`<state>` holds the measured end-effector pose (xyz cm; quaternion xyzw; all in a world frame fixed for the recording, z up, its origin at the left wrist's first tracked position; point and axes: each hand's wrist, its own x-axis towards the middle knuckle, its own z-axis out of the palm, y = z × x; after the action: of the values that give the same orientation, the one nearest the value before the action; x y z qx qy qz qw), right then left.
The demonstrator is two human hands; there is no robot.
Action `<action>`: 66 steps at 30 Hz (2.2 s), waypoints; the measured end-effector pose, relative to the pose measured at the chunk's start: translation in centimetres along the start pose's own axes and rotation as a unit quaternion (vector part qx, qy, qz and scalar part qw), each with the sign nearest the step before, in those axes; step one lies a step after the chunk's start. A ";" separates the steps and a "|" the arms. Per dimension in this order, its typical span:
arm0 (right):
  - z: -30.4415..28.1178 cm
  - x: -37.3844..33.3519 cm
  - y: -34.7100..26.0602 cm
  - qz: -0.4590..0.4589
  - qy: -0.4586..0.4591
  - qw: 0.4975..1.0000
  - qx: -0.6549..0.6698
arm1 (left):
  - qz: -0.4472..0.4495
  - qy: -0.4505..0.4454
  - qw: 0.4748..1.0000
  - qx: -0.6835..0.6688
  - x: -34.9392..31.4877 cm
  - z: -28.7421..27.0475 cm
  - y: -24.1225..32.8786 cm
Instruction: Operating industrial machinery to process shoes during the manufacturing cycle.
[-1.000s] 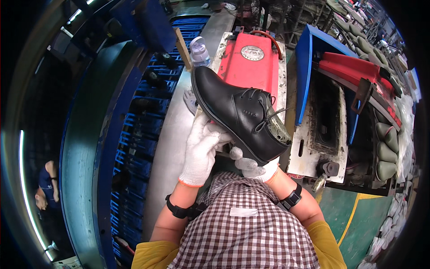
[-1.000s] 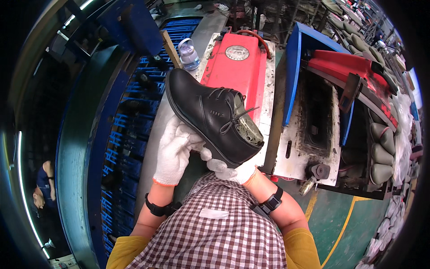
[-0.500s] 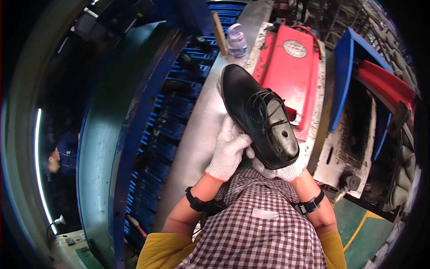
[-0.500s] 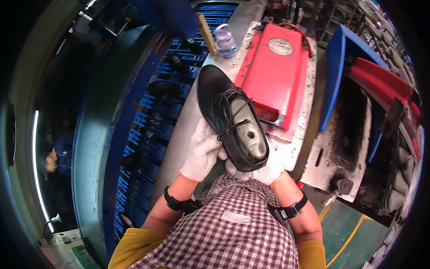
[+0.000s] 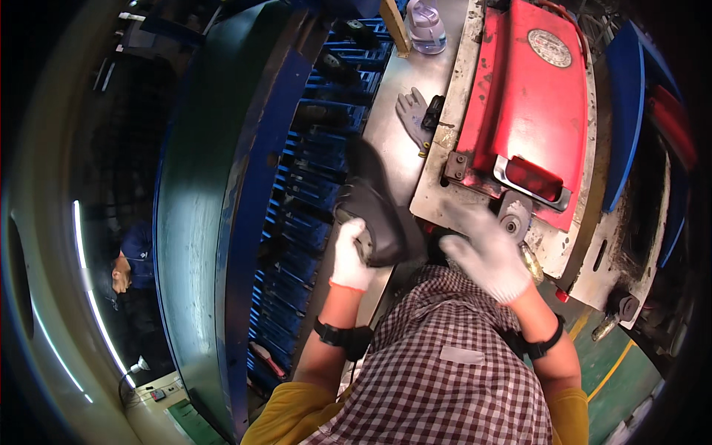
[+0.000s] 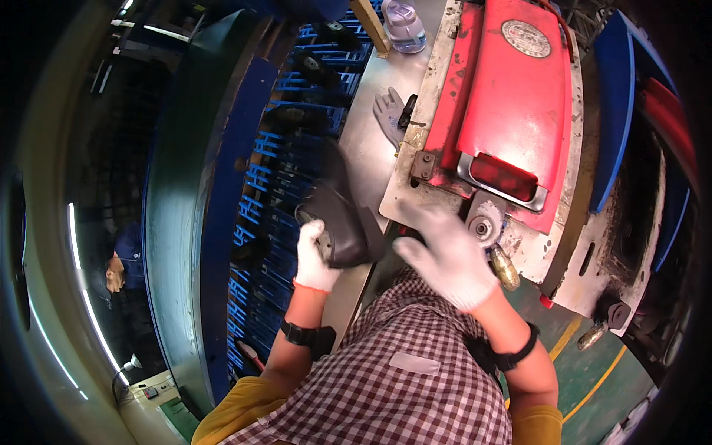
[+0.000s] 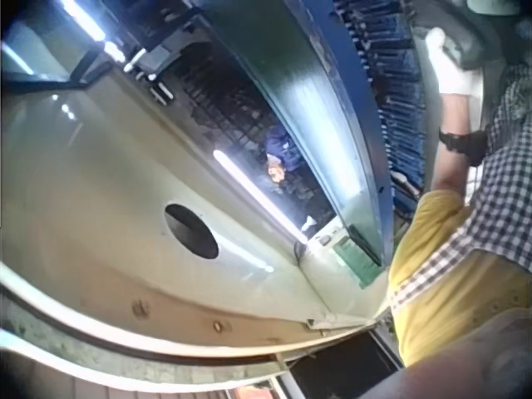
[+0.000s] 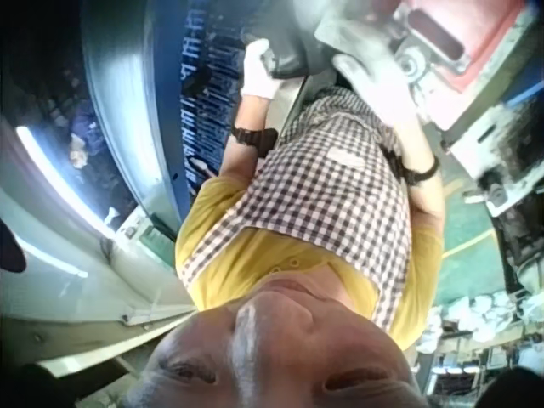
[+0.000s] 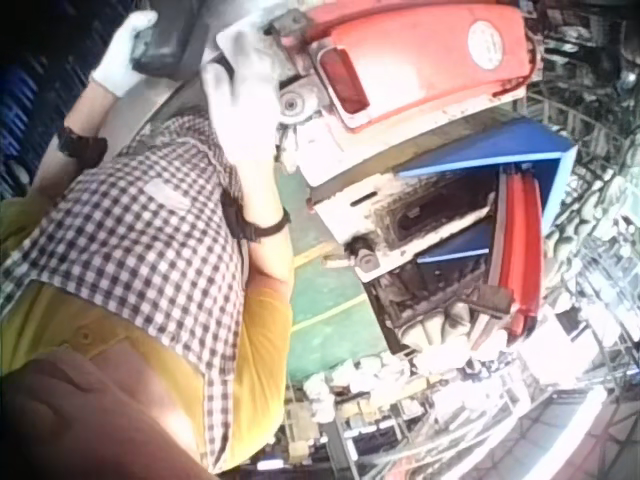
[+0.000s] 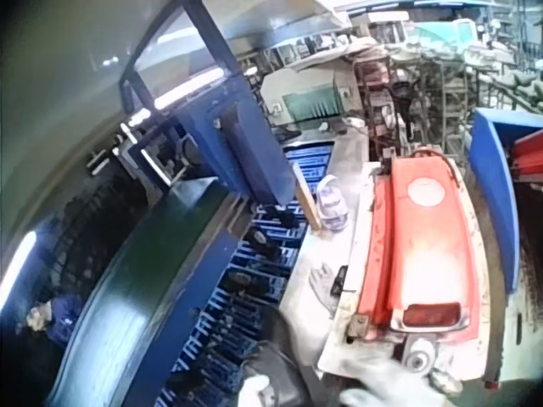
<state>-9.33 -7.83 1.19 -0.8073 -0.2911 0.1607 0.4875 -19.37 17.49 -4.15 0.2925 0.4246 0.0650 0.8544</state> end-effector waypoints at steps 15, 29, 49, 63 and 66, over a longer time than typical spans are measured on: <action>-0.4 -6.9 7.6 0.177 0.245 0.903 -0.305 | 0.068 0.161 0.980 0.089 33.0 -9.5 16.0; 0.0 -8.3 9.8 0.259 0.221 0.891 -0.300 | 0.436 0.483 0.675 0.349 19.4 -24.4 11.5; 0.1 -8.1 10.6 0.244 0.228 0.909 -0.248 | 0.171 0.266 0.927 -0.201 12.1 -37.4 11.0; -1.7 -8.2 6.1 0.064 0.221 0.956 -0.185 | 0.019 -0.133 0.981 -0.138 -2.1 -8.9 -2.3; -3.9 -9.3 3.6 0.064 0.061 0.996 0.000 | -0.056 -0.238 0.968 -0.056 -5.2 -2.5 -4.9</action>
<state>-13.35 -17.64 -0.33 -0.8324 -0.2088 0.1421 0.4933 -25.27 12.73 -4.50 0.2265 0.2201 -0.0312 0.9483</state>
